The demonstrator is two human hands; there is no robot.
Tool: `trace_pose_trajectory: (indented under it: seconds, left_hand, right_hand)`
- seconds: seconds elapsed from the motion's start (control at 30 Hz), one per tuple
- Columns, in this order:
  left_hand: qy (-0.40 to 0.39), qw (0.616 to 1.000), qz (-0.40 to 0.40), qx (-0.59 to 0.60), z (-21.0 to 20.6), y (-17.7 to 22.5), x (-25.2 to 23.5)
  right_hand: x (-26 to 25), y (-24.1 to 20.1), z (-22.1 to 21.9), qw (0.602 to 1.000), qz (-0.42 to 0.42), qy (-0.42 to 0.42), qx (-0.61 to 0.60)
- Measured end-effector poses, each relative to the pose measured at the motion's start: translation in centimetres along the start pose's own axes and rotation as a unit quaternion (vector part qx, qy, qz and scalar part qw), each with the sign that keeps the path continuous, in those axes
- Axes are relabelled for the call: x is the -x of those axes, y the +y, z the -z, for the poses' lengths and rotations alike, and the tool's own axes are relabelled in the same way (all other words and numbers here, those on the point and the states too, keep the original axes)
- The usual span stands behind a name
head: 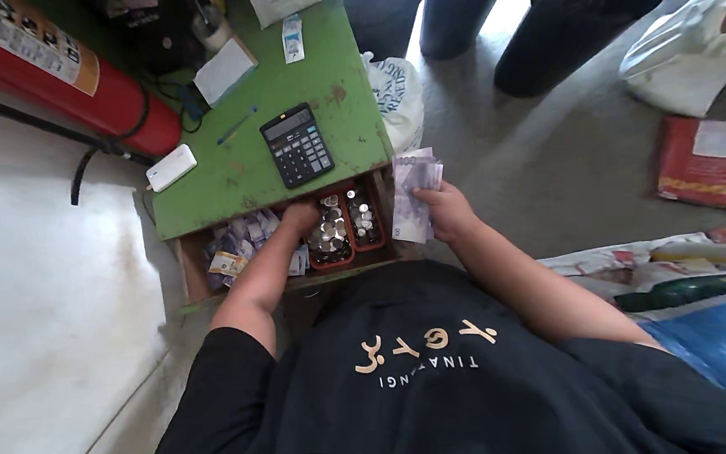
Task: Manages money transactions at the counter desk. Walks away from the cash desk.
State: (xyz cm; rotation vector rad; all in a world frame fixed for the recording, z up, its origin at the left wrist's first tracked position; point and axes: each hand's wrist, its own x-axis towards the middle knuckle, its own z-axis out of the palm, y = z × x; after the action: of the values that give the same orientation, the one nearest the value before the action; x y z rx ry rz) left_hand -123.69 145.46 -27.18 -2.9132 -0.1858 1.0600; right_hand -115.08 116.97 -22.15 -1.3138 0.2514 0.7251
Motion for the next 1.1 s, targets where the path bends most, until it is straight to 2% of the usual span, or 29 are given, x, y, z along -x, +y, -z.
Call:
trace_pose_trajectory:
  seconds: [0.13, 0.33, 0.43, 0.57, 0.67, 0.73, 0.87, 0.93, 1.0, 1.03, 1.07, 1.1]
  left_hand:
    - [0.075, 0.997, -0.027, -0.014, -1.7, -0.8, -0.7]
    - [0.125, 0.981, 0.118, 0.087, -3.7, -0.1, -0.3]
    - [0.17, 0.97, 0.072, 0.157, -5.3, -1.2, -1.2]
    - [0.162, 0.963, -0.069, 0.206, -6.1, -3.3, -1.3]
    - [0.236, 0.934, -0.021, 0.268, -6.7, -3.6, -0.9]
    - [0.235, 0.93, 0.026, 0.28, -6.6, -3.3, -1.0]
    - [0.186, 0.949, 0.019, 0.252, -6.2, -2.7, -1.3]
    - [0.166, 0.943, 0.042, 0.284, -5.6, -2.4, -1.3]
    - [0.139, 0.916, 0.086, 0.366, -5.0, -2.5, -1.4]
    - [0.125, 0.887, 0.105, 0.432, -4.6, -2.7, -1.3]
    - [0.116, 0.844, 0.122, 0.51, -4.3, -2.8, -1.1]
    - [0.117, 0.778, 0.125, 0.605, -4.4, -2.8, -1.1]
  right_hand:
    - [0.1, 0.3, 0.1, 1.0, 0.0, -0.005, -0.002]
    - [0.1, 0.3, 1.0, 1.0, 0.002, 0.006, -0.006]
    - [0.0, 0.4, 1.1, 1.0, -0.006, 0.017, -0.011]
    - [0.1, 0.2, 0.8, 1.0, -0.011, 0.011, -0.013]
    - [0.1, 0.2, 0.7, 1.0, -0.018, 0.009, -0.019]
    - [-0.1, 0.4, 0.8, 0.999, -0.019, 0.015, -0.029]
    - [-0.1, 0.3, 0.5, 1.0, -0.017, 0.017, -0.017]
    - [-0.1, 0.2, 0.4, 1.0, -0.015, 0.016, -0.006]
    - [0.0, 0.2, 0.5, 1.0, -0.017, 0.018, -0.012]
    - [-0.1, 0.2, 0.6, 1.0, -0.017, 0.019, -0.018]
    - [-0.2, 0.3, 0.8, 0.999, -0.016, 0.018, -0.022]
    - [-0.4, 0.4, 0.9, 0.999, -0.015, 0.018, -0.025]
